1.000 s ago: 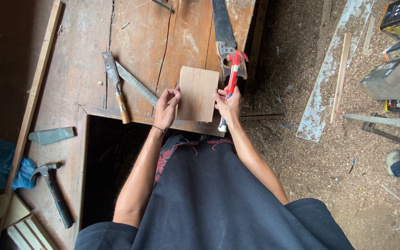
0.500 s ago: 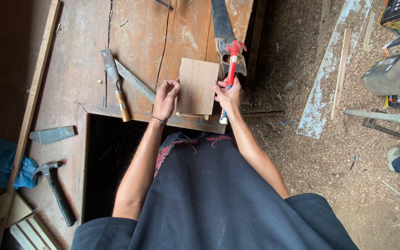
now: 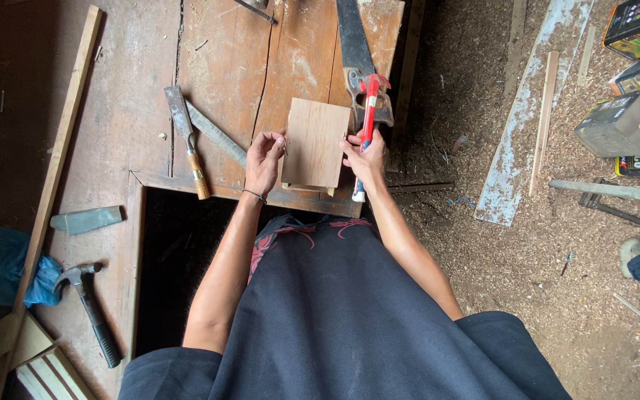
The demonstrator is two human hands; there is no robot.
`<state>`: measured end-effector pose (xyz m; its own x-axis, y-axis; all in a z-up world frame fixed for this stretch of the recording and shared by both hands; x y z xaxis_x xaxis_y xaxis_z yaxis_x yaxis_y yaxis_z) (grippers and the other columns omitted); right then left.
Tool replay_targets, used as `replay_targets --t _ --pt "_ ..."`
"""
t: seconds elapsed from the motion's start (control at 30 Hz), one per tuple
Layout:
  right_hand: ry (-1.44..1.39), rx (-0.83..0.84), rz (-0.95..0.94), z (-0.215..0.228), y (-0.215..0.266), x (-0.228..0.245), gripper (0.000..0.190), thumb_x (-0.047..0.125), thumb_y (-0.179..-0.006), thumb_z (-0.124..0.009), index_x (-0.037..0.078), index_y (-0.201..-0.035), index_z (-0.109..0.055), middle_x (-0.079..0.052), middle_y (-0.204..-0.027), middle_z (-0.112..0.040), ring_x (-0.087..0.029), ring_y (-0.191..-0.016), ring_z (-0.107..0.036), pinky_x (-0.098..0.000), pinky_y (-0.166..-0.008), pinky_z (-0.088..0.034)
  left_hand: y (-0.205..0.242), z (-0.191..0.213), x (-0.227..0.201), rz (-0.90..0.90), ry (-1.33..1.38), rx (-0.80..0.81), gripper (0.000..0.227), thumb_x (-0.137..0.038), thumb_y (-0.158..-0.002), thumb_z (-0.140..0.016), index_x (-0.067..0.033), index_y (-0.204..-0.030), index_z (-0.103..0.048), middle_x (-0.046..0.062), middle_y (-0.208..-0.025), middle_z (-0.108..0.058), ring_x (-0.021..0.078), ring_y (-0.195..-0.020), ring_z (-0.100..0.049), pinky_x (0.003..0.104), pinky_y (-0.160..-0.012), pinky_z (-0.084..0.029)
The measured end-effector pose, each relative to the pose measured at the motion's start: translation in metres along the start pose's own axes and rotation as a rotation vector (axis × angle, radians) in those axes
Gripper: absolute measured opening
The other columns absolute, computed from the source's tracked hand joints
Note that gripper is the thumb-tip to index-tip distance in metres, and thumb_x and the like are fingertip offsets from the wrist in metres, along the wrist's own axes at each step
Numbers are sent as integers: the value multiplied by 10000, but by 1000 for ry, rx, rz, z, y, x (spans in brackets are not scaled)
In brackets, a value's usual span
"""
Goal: The person hammers nails into a small wooden block using a red claw hammer. They repeatedly position nails and strike them until flush with the wood surface, then flip the block to continue hammering on the opposite side.
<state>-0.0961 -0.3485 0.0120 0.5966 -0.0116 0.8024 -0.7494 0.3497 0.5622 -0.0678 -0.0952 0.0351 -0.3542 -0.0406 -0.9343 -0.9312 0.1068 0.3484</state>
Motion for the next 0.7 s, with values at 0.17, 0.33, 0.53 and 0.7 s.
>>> replay_targets --t 0.17,0.33,0.53,0.7 --pt "3 -46 30 -1 -6 -15 414 123 -831 -854 39 -1051 -513 -175 -1091 -738 -225 -863 -762 -368 -660 -658 9 -2 -33 -90 -140 -120 139 -118 -1027 -691 3 -1083 -652 67 -965 -741 88 -825 -655 252 -768 -555" --pt "146 -103 310 10 5 -13 343 166 -856 -871 61 -972 -566 -60 -976 -778 -164 -905 -777 -349 -805 -633 10 -7 -50 -126 -138 -169 182 -56 -958 -736 18 -1113 -678 72 -953 -764 101 -866 -720 254 -805 -597" --pt "327 -177 368 29 39 10 341 292 -888 -834 59 -939 -589 -23 -753 -699 -161 -647 -682 -378 -654 -583 7 -12 -54 -224 -273 -221 108 -24 -931 -762 22 -1020 -725 91 -942 -781 128 -891 -758 263 -821 -616" --pt "195 58 185 32 47 21 349 416 -1001 -612 82 -925 -543 18 -566 -486 -144 -410 -513 -357 -389 -487 3 -17 -58 -273 -374 -195 95 -2 -927 -744 3 -1021 -728 103 -963 -789 151 -919 -780 273 -833 -635"
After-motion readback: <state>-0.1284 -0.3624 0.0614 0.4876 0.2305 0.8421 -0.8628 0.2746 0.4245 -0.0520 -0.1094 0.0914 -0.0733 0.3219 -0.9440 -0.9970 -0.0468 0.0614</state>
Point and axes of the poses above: each hand's wrist, its own y-axis away from the middle knuckle, its own z-axis out of the back of the hand, x = y × z, the point moved 3 cm from there along -y, towards the middle knuckle
